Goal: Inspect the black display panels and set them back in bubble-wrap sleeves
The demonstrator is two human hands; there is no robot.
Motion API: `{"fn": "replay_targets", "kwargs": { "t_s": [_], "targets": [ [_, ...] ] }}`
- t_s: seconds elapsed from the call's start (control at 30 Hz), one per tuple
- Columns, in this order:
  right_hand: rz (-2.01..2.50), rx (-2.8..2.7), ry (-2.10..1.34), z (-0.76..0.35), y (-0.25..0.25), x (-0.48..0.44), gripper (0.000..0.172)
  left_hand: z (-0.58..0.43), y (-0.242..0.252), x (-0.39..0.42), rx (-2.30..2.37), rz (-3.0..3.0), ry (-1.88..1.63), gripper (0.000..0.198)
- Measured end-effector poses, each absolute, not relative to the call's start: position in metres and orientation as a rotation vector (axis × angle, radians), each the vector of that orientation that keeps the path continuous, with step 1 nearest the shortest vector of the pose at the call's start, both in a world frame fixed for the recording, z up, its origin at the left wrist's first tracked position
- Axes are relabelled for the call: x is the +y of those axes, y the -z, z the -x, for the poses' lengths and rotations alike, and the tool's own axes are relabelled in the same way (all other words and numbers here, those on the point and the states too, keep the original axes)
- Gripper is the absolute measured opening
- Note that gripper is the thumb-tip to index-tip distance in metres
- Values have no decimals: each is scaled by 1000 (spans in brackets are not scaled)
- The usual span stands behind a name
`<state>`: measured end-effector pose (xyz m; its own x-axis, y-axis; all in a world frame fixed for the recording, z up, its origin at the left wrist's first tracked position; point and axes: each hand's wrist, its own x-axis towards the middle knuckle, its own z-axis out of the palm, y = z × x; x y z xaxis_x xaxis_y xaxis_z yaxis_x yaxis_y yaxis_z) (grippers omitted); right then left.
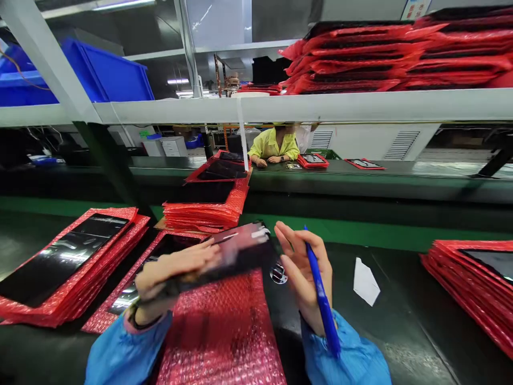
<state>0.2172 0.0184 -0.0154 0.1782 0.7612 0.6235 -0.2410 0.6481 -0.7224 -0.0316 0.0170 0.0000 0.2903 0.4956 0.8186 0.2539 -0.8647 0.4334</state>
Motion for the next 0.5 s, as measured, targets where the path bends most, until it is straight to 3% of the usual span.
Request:
{"fn": "replay_targets", "kwargs": {
  "t_s": [0.13,0.27,0.33,0.5],
  "targets": [
    [1046,-1425,-793,-250,55,54,31,47,-6,26,965,-1785,-1912,26],
    [1236,-1533,-920,-272,105,86,28,50,-1,37,1079,-962,-1483,40],
    [1279,-1620,-985,-276,121,93,24,49,15,38,1128,-862,-1293,41],
    [1341,-1736,-1001,-278,134,94,23,43,58,26,1194,-868,-1214,46]
  ]
}}
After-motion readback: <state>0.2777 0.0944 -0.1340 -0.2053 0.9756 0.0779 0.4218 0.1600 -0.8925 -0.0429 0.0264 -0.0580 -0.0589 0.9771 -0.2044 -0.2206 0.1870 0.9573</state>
